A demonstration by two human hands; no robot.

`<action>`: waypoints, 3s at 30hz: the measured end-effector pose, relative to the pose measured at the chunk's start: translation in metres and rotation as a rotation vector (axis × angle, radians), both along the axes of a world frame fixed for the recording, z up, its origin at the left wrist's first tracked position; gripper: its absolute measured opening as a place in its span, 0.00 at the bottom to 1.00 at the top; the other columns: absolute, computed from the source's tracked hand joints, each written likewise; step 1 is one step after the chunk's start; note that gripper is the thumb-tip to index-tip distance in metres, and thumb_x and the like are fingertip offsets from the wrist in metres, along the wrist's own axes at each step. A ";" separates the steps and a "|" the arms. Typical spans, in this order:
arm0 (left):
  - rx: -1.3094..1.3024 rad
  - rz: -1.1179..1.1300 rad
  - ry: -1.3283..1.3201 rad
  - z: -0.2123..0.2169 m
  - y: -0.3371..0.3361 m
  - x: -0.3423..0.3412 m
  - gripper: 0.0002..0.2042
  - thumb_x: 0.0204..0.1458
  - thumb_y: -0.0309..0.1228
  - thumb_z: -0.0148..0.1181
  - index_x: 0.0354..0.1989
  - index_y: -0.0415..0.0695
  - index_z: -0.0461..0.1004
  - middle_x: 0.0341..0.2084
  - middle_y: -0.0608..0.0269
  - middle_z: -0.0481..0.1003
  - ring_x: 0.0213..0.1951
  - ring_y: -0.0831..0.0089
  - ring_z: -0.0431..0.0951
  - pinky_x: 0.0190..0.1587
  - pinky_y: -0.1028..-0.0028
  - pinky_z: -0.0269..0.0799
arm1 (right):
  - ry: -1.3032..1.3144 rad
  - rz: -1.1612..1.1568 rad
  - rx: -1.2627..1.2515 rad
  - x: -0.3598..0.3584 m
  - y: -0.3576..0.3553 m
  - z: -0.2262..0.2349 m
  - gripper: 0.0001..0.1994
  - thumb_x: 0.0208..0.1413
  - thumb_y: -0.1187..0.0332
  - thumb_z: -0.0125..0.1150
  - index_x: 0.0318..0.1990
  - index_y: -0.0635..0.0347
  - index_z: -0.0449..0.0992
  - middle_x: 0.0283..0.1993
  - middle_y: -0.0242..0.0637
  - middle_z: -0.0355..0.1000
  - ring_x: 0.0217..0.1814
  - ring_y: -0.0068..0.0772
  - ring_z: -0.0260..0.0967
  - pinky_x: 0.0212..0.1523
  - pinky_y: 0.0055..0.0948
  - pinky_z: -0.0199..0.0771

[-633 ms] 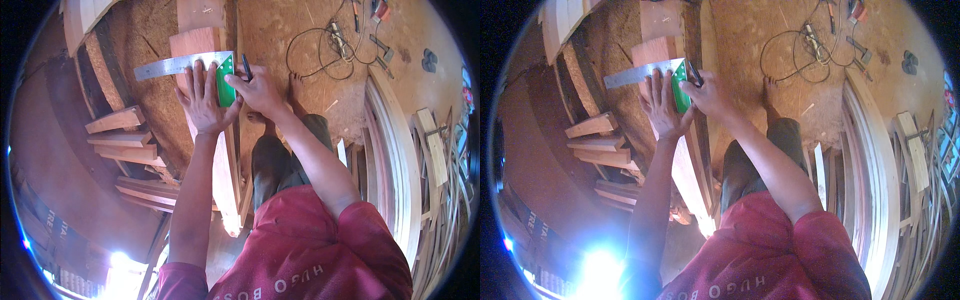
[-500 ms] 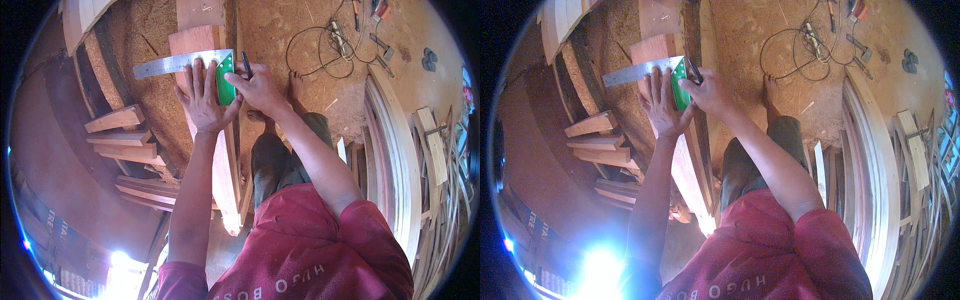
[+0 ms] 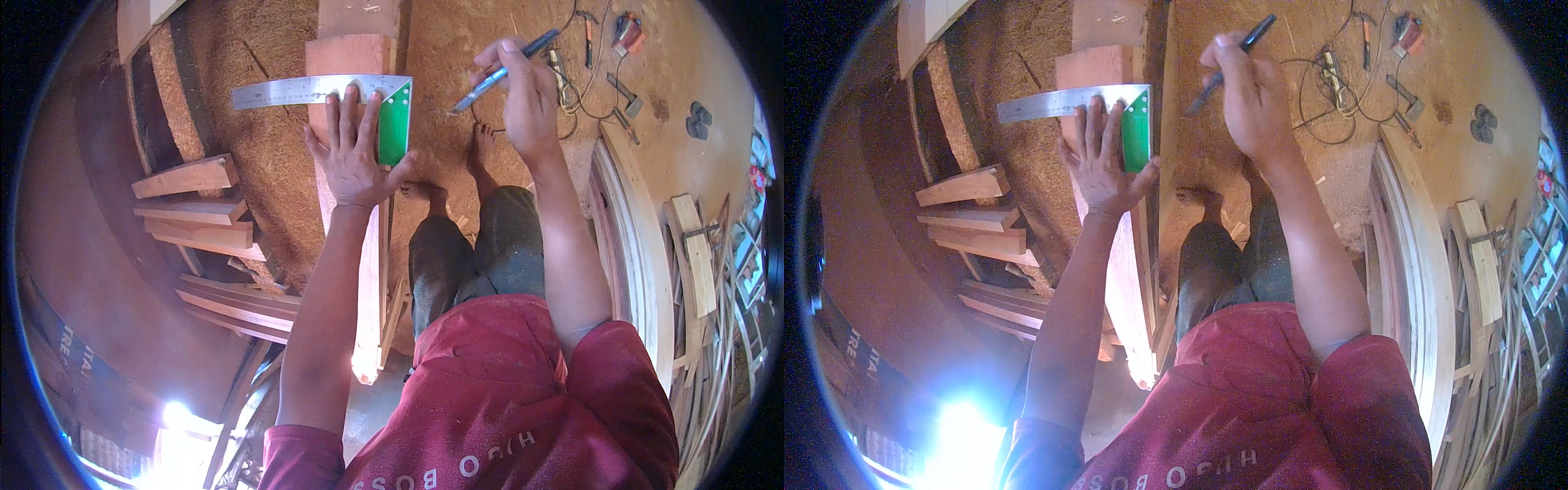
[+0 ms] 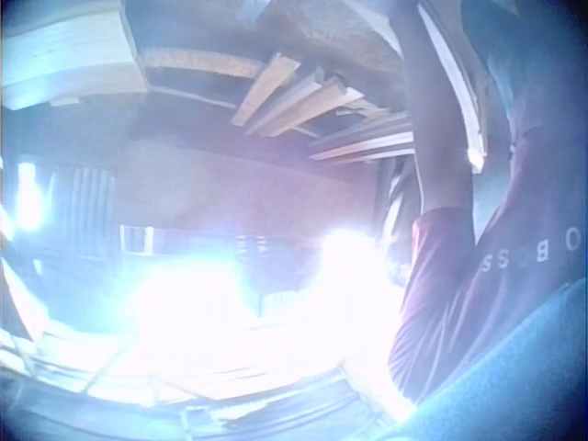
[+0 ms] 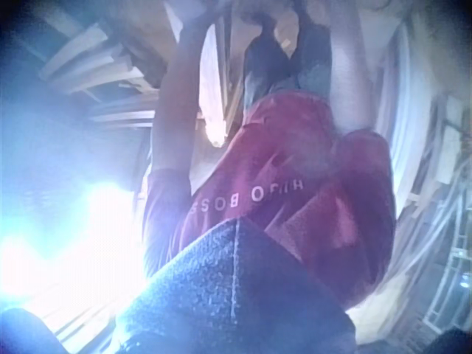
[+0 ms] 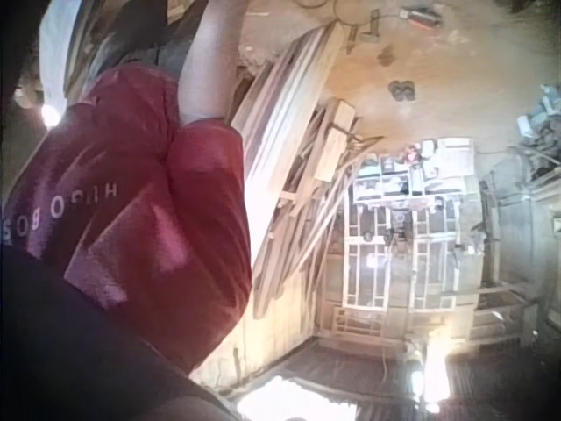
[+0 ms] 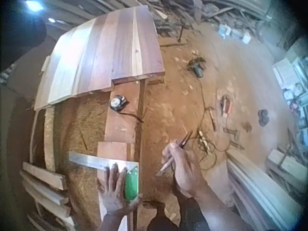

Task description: The person uses a try square and a pencil to mark lines on several pieces of wood in a workshop.

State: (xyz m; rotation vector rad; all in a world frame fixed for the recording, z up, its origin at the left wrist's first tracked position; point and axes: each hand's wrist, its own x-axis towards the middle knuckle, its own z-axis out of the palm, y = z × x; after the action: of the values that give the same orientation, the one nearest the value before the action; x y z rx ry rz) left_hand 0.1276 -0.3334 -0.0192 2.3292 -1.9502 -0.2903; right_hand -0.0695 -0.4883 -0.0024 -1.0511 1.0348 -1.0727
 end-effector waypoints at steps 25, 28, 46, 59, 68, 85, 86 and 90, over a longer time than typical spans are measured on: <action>0.008 0.015 0.039 0.004 0.002 0.003 0.49 0.44 0.72 0.59 0.75 0.60 0.61 0.77 0.58 0.53 0.79 0.55 0.44 0.71 0.29 0.29 | 0.725 0.720 -0.547 0.116 -0.033 0.041 0.14 0.61 0.54 0.66 0.42 0.52 0.87 0.37 0.43 0.82 0.38 0.47 0.80 0.40 0.42 0.80; 0.029 0.028 0.048 0.007 0.001 0.004 0.49 0.43 0.71 0.59 0.76 0.64 0.59 0.78 0.61 0.52 0.79 0.55 0.44 0.71 0.30 0.28 | 0.771 0.683 -0.550 0.077 -0.032 0.051 0.14 0.62 0.54 0.64 0.39 0.54 0.86 0.35 0.45 0.81 0.40 0.49 0.79 0.42 0.44 0.79; 0.015 0.040 0.072 0.002 0.006 0.005 0.49 0.42 0.68 0.62 0.75 0.65 0.60 0.77 0.59 0.52 0.79 0.54 0.45 0.69 0.26 0.31 | 0.787 0.814 -0.576 0.136 -0.038 0.047 0.13 0.61 0.55 0.66 0.42 0.54 0.87 0.36 0.42 0.82 0.38 0.45 0.80 0.41 0.39 0.79; 0.011 0.019 0.042 0.012 -0.001 -0.001 0.49 0.45 0.67 0.62 0.77 0.62 0.58 0.78 0.59 0.50 0.79 0.53 0.43 0.72 0.31 0.30 | 0.649 0.410 -0.194 -0.053 -0.017 0.058 0.10 0.59 0.67 0.70 0.42 0.65 0.85 0.41 0.46 0.82 0.39 0.38 0.81 0.42 0.32 0.78; -0.025 0.009 0.001 0.011 -0.019 0.001 0.48 0.43 0.65 0.64 0.75 0.63 0.60 0.77 0.59 0.53 0.79 0.53 0.47 0.70 0.26 0.25 | 0.659 0.270 -0.086 -0.092 0.008 0.047 0.09 0.60 0.70 0.70 0.44 0.67 0.84 0.41 0.44 0.82 0.40 0.29 0.79 0.41 0.27 0.77; 0.022 0.020 -0.055 0.000 -0.030 0.002 0.50 0.46 0.69 0.58 0.78 0.62 0.55 0.79 0.60 0.49 0.79 0.50 0.44 0.71 0.28 0.26 | 0.628 0.251 -0.043 -0.084 0.003 0.047 0.09 0.61 0.69 0.70 0.44 0.66 0.84 0.39 0.42 0.83 0.39 0.27 0.79 0.40 0.25 0.76; 0.028 0.024 -0.057 0.001 -0.030 0.002 0.50 0.45 0.70 0.58 0.78 0.62 0.55 0.79 0.60 0.49 0.79 0.50 0.44 0.71 0.28 0.26 | 0.625 0.254 -0.044 -0.083 0.002 0.047 0.10 0.61 0.69 0.70 0.44 0.66 0.84 0.39 0.42 0.83 0.39 0.28 0.79 0.41 0.26 0.76; 0.029 0.025 -0.046 0.002 -0.030 0.001 0.50 0.45 0.68 0.60 0.78 0.63 0.54 0.79 0.60 0.48 0.79 0.50 0.43 0.71 0.28 0.28 | 0.624 0.262 -0.060 -0.080 -0.001 0.046 0.10 0.61 0.68 0.69 0.44 0.66 0.84 0.40 0.42 0.83 0.41 0.30 0.79 0.44 0.28 0.76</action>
State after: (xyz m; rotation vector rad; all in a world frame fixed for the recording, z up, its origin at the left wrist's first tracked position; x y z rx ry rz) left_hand 0.1289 -0.3638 -0.0170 2.3974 -1.9481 -0.2671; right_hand -0.1499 -0.4893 0.0434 -1.5759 1.3092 -0.5674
